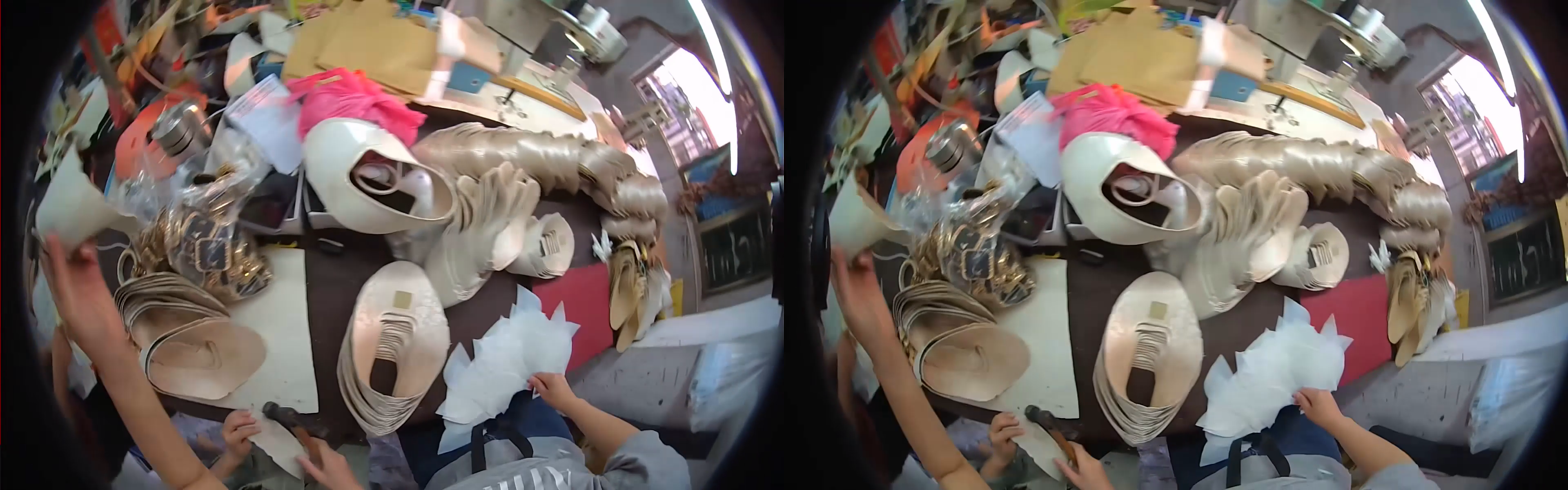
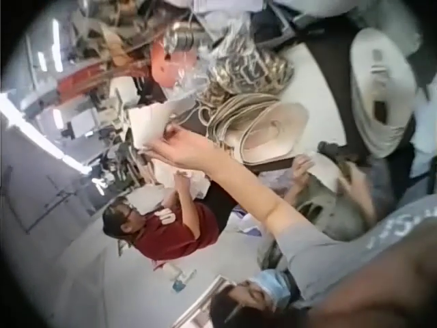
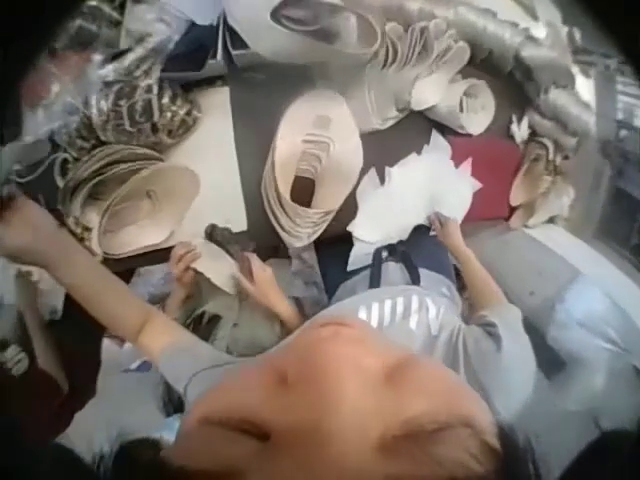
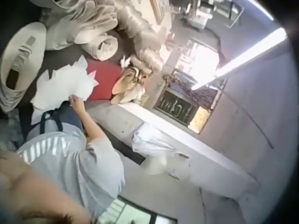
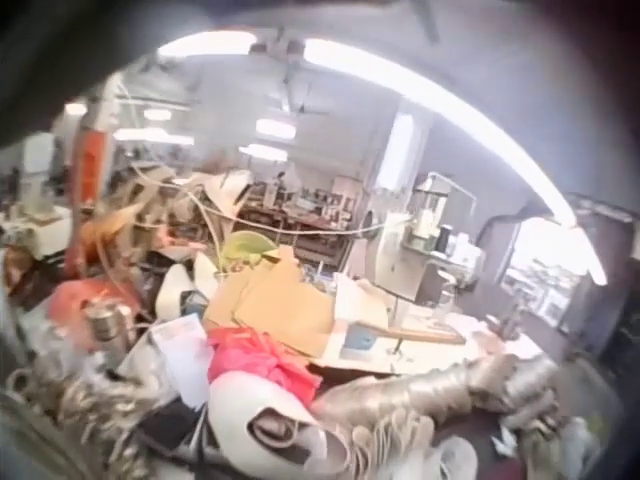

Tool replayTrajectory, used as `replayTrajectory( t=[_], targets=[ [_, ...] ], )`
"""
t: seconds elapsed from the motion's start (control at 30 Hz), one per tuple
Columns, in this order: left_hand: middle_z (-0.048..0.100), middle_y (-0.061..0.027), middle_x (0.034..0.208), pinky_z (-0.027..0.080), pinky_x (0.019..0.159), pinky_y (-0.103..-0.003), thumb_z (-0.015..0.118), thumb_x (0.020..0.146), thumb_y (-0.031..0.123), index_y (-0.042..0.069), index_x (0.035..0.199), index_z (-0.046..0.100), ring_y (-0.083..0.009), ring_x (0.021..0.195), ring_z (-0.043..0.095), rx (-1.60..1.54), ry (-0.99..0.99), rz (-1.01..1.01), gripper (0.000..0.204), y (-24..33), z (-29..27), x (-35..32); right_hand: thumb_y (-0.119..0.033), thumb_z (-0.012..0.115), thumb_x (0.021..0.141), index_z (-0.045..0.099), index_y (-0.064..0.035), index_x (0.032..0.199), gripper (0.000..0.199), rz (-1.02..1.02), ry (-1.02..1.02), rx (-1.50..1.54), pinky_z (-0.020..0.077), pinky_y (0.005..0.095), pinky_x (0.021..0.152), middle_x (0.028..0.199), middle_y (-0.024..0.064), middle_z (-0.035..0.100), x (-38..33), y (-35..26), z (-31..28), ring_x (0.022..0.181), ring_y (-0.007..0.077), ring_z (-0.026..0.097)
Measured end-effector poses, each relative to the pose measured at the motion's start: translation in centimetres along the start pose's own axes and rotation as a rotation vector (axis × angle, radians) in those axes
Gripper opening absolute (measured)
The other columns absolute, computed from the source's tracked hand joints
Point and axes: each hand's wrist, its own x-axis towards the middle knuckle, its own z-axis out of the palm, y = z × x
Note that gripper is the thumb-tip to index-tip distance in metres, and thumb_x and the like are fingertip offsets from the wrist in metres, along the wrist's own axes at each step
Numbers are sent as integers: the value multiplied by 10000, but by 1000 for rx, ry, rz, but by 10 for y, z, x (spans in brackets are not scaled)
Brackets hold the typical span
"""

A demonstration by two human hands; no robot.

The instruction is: Placing thin white paper liners inside beige hat-shaped components at a workshop table.

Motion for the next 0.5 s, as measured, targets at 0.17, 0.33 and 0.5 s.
replayTrajectory(
  t=[0.17, 0.33, 0.5],
  targets=[
    [585, -75, 970, 448, 667, -308, 615, 783, 56, 62, 1005, 624, -210, 734, 528, 124, -546, 209, 222, 140, 108, -145, -157, 531, 922, 645, 22, 1020, 234, -51, 152, 535, 504, 266, 692, 878, 93, 674, 2, -39, -41, 726, 178, 620],
    [513, -25, 879, 389, 637, -251, 623, 727, 9, 85, 964, 619, -183, 684, 442, 427, -926, 488, 249, 190, 230, -214, -412, 514, 935, 366, -28, 1390, 613, -486, -33, 1374, 493, 345, 867, 1267, 177, 550, 42, -43, -91, 1022, 280, 603],
    [474, -32, 874, 388, 611, -267, 599, 760, 60, 99, 1026, 579, -175, 652, 400, 497, -1032, 507, 270, 225, 327, -293, -288, 579, 895, 414, -24, 1340, 543, -371, -11, 1602, 508, 325, 804, 1152, 181, 612, 35, 24, -155, 902, 268, 634]
  ],
)
